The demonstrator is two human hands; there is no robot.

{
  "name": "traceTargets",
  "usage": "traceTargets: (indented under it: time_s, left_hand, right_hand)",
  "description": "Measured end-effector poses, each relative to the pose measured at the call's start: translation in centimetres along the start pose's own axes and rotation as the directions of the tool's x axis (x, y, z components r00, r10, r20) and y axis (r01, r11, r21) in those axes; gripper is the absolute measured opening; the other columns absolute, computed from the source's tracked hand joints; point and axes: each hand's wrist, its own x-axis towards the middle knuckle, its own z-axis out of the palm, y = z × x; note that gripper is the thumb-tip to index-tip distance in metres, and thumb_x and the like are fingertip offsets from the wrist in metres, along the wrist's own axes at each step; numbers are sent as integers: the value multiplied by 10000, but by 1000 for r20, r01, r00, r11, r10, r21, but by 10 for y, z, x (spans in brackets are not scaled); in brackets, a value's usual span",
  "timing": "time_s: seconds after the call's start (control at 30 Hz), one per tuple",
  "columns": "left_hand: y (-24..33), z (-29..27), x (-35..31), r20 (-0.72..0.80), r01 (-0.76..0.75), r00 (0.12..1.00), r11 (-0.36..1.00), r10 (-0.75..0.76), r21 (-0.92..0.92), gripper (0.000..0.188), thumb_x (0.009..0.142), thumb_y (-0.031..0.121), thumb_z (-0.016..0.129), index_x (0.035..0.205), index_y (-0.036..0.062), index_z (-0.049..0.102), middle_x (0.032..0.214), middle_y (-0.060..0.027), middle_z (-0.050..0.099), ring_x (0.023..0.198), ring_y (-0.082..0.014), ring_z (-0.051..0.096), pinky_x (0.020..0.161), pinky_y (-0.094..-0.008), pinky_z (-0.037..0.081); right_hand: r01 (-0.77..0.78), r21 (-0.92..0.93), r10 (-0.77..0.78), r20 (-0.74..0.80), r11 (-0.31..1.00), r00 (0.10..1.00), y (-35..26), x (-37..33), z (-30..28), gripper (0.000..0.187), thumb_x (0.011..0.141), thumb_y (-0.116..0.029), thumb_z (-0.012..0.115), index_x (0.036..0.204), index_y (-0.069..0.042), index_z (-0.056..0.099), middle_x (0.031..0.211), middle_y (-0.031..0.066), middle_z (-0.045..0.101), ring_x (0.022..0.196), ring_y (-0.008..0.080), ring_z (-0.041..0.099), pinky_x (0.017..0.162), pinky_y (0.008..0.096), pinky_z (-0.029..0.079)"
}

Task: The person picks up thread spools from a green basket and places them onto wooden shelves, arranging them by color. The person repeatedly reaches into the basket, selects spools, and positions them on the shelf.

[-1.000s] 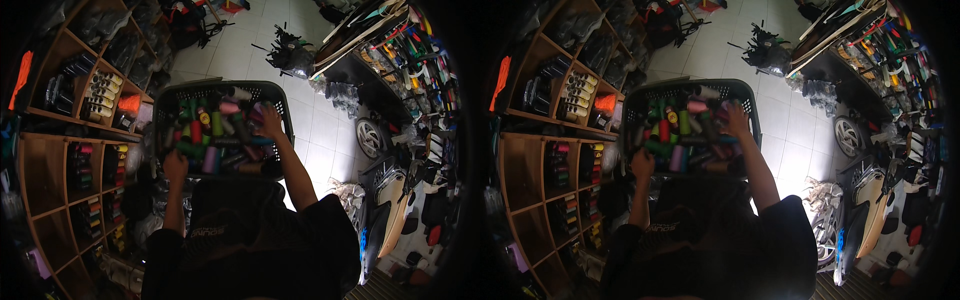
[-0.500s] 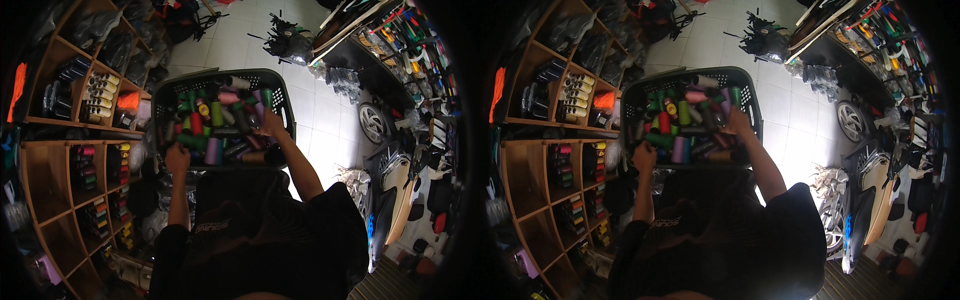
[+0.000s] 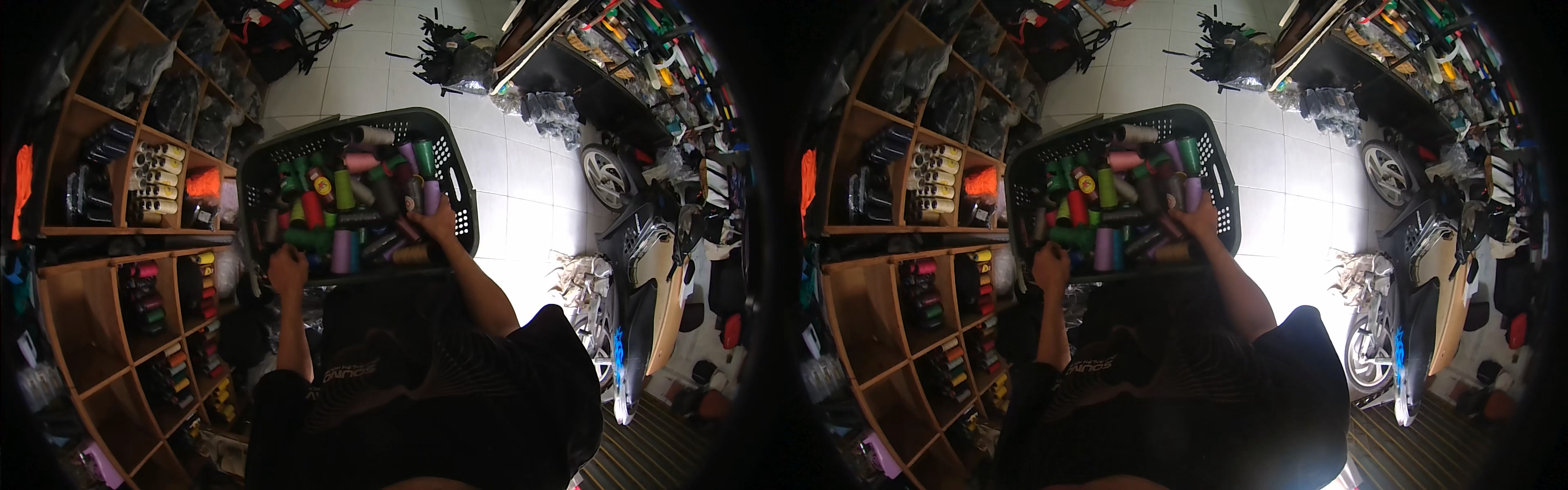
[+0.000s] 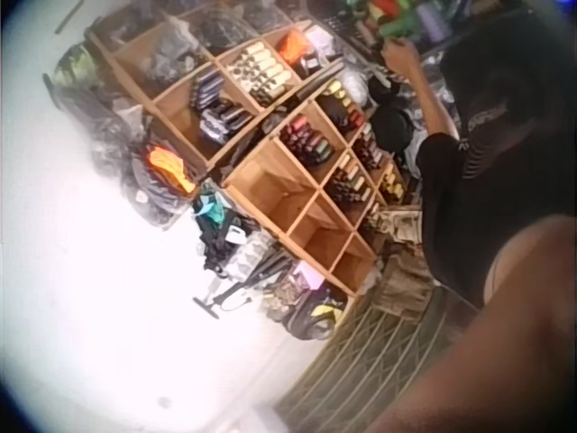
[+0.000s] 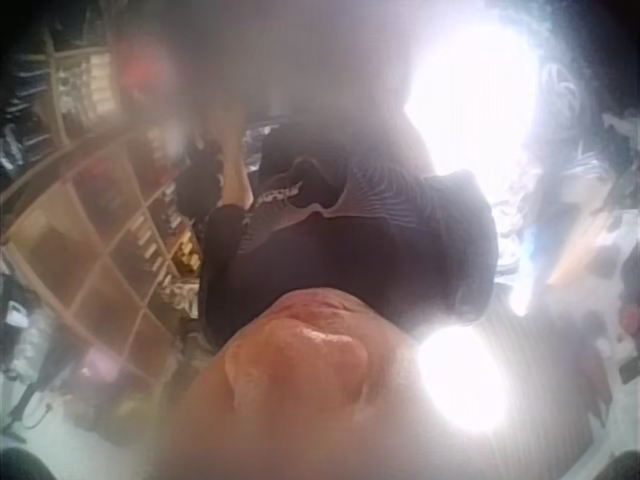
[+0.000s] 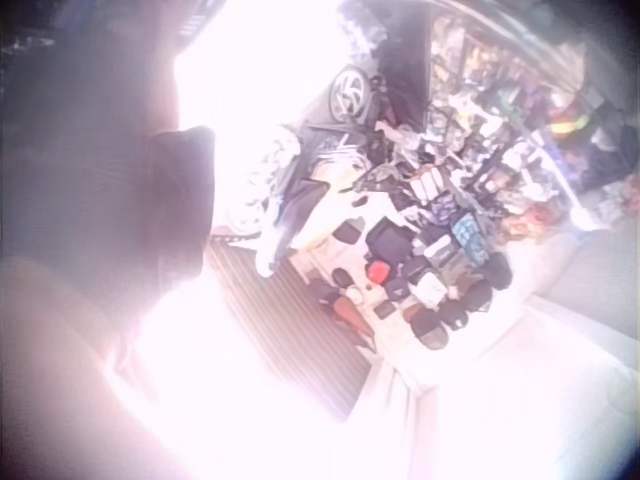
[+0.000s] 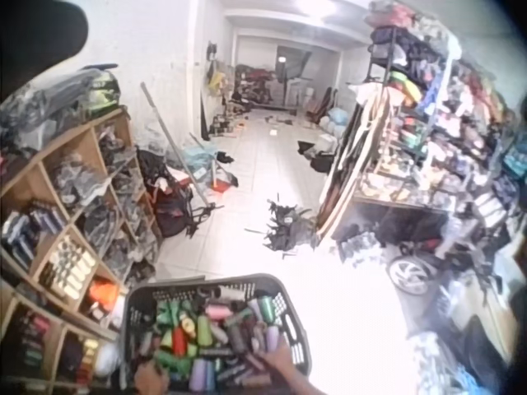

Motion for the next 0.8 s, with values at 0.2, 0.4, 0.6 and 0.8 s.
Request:
traceTargets:
  time_s: [0.2,0.4,0.6,0.8]
  left_hand:
    - [-1,4,1,-30,-53,998,999,53,1,158,824,213,680,908,80,691,922,-121,706,916,-353,659,783,-475,526]
    - [-8,7,-2,-56,-92,995,994,88,-65,185,832,219,677,944,73,690,933,-122,708,921,-344,661,783,-466,525]
    - [11,16,-11,43,-29,996,734,80,-679,298,920,244,685,1146,53,649,1016,-97,708,946,-213,677,831,-348,531]
    - [102,10,-10,399,349,879,216,262,-912,529,955,217,692,1395,24,473,1284,-136,603,1153,-207,592,952,-344,489]
  right_hand:
    - [18,356,-85,176,934,981,-10,-23,26,866,640,-454,921,1272,5,548,1148,155,672,1039,261,665,909,390,529]
    - [64,495,-254,327,867,910,-21,-34,31,797,689,-363,914,1299,1,551,1172,121,658,1029,206,651,896,348,530]
    - [-58,620,-302,459,782,836,-43,-38,8,787,716,-297,899,1340,-1,520,1154,111,658,977,194,663,820,331,557]
    - [-41,530,-296,535,847,791,-67,-54,-12,801,724,-372,853,1343,17,525,1235,160,639,1107,245,629,954,368,496]
